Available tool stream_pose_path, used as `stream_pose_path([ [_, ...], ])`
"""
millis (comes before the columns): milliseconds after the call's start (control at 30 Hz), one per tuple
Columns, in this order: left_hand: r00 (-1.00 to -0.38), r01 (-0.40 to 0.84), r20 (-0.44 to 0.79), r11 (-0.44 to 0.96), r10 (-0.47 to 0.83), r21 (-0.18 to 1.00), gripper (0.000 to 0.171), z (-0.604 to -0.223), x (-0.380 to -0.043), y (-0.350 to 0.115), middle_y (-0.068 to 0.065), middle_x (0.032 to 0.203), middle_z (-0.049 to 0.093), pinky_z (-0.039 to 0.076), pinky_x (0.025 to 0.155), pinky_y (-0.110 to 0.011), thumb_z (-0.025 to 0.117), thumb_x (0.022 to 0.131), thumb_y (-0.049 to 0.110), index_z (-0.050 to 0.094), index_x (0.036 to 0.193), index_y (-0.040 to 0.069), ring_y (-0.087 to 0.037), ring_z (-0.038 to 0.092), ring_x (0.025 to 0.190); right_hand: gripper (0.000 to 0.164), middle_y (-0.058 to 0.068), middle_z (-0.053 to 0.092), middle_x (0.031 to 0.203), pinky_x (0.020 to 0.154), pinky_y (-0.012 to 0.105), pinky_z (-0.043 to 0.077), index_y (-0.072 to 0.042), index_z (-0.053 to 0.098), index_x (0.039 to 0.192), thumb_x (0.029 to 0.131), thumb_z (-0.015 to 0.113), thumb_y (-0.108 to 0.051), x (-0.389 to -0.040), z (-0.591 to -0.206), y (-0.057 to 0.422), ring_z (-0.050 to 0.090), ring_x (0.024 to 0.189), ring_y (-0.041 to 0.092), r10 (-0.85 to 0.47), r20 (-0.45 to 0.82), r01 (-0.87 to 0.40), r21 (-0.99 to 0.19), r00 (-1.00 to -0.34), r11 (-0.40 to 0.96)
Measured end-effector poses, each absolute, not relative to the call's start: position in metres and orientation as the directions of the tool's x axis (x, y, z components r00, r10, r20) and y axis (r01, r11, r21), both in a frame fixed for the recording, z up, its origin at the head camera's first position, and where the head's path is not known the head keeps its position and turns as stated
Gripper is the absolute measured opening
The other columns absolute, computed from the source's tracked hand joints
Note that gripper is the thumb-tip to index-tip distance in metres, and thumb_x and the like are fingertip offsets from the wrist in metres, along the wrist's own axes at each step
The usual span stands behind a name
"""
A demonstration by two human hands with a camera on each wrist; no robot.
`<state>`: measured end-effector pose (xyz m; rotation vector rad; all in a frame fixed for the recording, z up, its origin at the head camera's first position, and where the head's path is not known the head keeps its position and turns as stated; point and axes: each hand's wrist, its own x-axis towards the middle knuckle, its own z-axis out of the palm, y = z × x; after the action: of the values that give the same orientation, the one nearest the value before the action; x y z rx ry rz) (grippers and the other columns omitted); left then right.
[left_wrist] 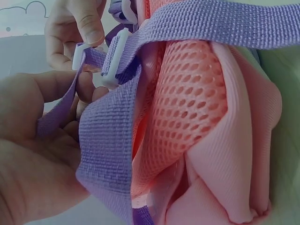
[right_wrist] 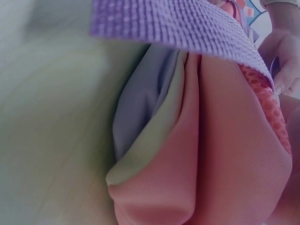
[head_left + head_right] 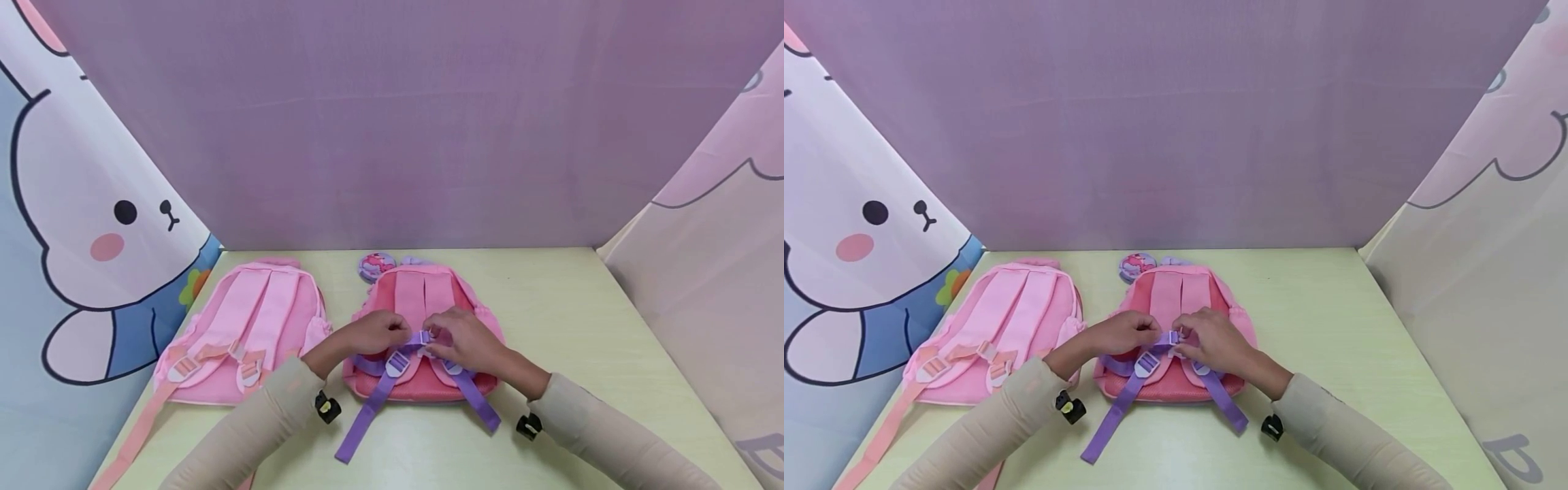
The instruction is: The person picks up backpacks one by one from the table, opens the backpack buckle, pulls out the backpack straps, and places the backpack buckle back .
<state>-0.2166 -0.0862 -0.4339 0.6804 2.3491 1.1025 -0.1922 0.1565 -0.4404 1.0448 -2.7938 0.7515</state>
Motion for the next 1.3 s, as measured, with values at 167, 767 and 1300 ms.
stream_pose_path([
  [167, -0.778, 0.234, -0.182, 0.547, 0.601, 0.804, 0.018, -0.4344, -0.2159, -0.0850, 0.003, 0.076, 0.059, 0.046, 0.072, -0.027, 0.055, 0.103, 0.016, 0.072, 0.099, 0.012, -0.011, 0.055, 0.074, 0.029, -0.006, 0.070, 0.094, 0.083, 0.032, 0.055, -0.018, 0.069, 0.113, 0.088, 0.080, -0.029, -0.1923, -0.4404, 0.1569, 0.062, 0.094, 0.014, -0.601, 0.220, -0.630, -0.426, -0.769, 0.650],
  [767, -0.769, 0.201, -0.197, 0.524, 0.608, 0.828, 0.018, -0.4365, -0.2158, -0.0806, 0.002, 0.076, 0.057, 0.041, 0.061, -0.026, 0.053, 0.104, 0.016, 0.070, 0.100, 0.010, -0.011, 0.050, 0.064, 0.028, -0.005, 0.071, 0.094, 0.081, 0.029, 0.054, -0.018, 0.069, 0.112, 0.089, 0.080, -0.029, -0.1923, -0.4420, 0.1585, 0.062, 0.093, 0.014, -0.592, 0.205, -0.613, -0.446, -0.779, 0.652],
  [1300, -0.764, 0.161, -0.229, 0.521, 0.604, 0.838, 0.023, -0.4360, -0.2180, -0.0777, 0.003, 0.076, 0.056, 0.041, 0.063, -0.025, 0.051, 0.104, 0.014, 0.073, 0.101, 0.009, -0.011, 0.048, 0.066, 0.025, -0.006, 0.070, 0.094, 0.080, 0.029, 0.053, -0.019, 0.068, 0.111, 0.090, 0.079, -0.027, -0.1913, -0.4390, 0.1577, 0.062, 0.093, 0.014, -0.598, 0.202, -0.613, -0.470, -0.775, 0.636],
])
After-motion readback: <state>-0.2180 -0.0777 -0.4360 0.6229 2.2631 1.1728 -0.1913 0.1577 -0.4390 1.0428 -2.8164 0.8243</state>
